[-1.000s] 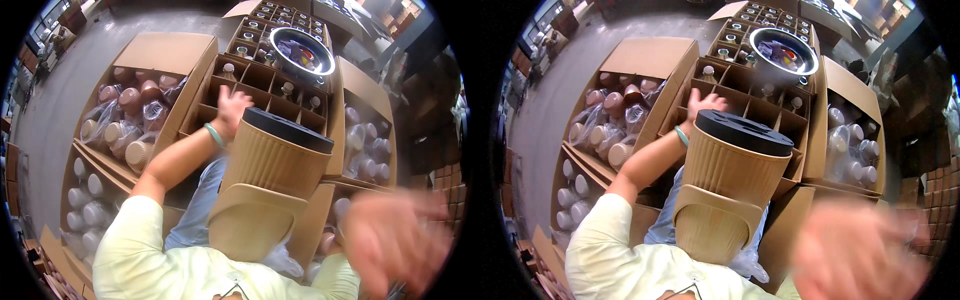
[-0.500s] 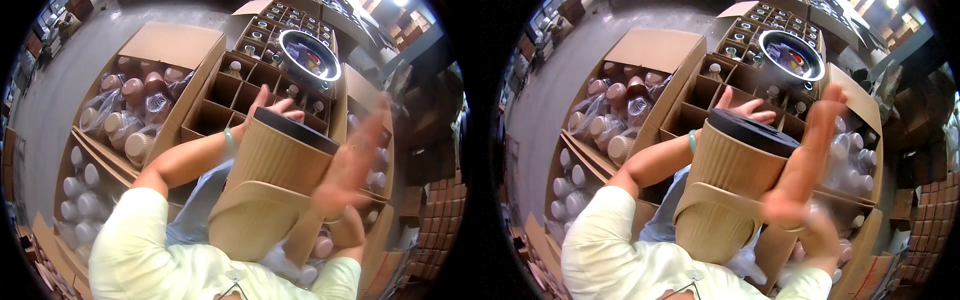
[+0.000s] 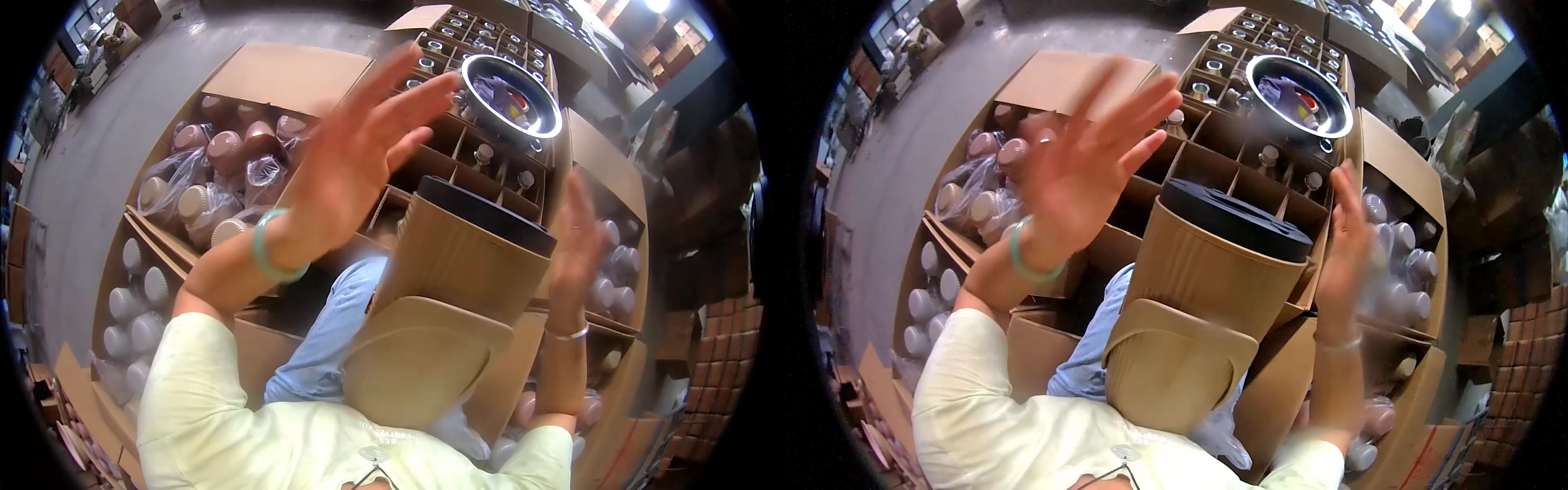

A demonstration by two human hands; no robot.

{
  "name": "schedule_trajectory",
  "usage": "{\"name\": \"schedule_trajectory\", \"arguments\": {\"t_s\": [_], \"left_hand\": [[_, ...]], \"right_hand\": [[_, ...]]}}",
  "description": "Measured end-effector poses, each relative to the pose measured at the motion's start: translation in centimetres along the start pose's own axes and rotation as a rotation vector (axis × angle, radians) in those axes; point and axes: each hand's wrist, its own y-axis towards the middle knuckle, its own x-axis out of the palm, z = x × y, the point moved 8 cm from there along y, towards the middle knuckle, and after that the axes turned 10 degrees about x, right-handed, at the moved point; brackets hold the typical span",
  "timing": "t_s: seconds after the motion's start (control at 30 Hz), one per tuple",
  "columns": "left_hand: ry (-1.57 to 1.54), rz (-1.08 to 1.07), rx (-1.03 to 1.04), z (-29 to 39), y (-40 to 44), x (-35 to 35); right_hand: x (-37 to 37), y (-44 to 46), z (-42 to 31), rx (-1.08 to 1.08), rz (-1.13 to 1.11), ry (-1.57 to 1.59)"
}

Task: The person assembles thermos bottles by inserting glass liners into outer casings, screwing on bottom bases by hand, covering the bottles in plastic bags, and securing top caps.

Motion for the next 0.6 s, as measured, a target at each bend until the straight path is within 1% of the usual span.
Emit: {"name": "schedule_trajectory", "arguments": {"t_s": [0.03,0.07,0.1,0.13,0.17,0.2,0.23,0.27,0.3,0.33,0.37,0.4,0.43,0.5,0.53,0.57,0.6], "left_hand": [[0.331,0.070,-0.105,-1.9,-0.1,-1.9],[0.095,-0.147,-0.365,-4.4,-1.5,-0.3],[0.313,-0.348,-0.098,-1.5,-0.8,1.6],[0.175,-0.290,0.050,-0.8,-0.9,2.0],[0.030,-0.251,0.206,-0.1,-1.3,2.4],[-0.104,-0.231,0.359,0.9,-1.7,3.0],[-0.165,-0.120,0.107,1.2,-1.8,0.3],[-0.068,-0.114,0.006,0.8,-1.9,0.2],[0.027,-0.116,-0.095,0.6,-2.1,0.1],[0.277,-0.237,-0.042,0.3,-1.8,1.8],[0.532,-0.362,0.022,0.0,-1.4,3.4],[0.541,-0.417,0.044,-0.1,-1.3,3.6],[0.548,-0.472,0.067,-0.1,-1.3,3.9],[0.077,-0.399,0.021,0.5,-2.0,2.1],[0.043,-0.371,-0.019,0.0,-2.4,1.8],[0.008,-0.342,-0.058,-0.3,-2.5,1.8],[0.174,-0.340,-0.115,-0.6,-1.9,2.7]], "right_hand": [[0.3,0.3,-3.1,-0.118,0.012,0.022],[0.2,0.4,-2.5,-0.066,0.034,0.080],[0.0,0.4,-1.8,-0.015,0.059,0.141],[0.1,0.1,3.0,0.214,0.087,0.250],[-1.6,0.0,9.4,0.358,0.050,0.090],[-2.7,-0.2,9.3,0.431,0.106,-0.214],[-3.4,-0.3,7.5,0.279,0.167,-0.048],[-3.0,0.6,2.6,0.125,0.219,0.114],[-2.4,0.6,1.2,0.062,0.197,0.165],[-1.8,0.6,-0.2,-0.001,0.172,0.217],[-0.7,0.8,0.4,0.015,0.073,0.151],[0.4,1.1,1.4,0.024,-0.014,0.088],[-1.0,0.8,4.7,0.136,0.041,0.023],[-2.0,1.4,7.0,0.368,0.126,-0.097],[-3.7,0.3,5.4,0.250,0.259,-0.058],[-2.6,0.5,2.7,0.127,0.212,0.041],[-1.5,0.6,0.1,0.008,0.150,0.143]]}}
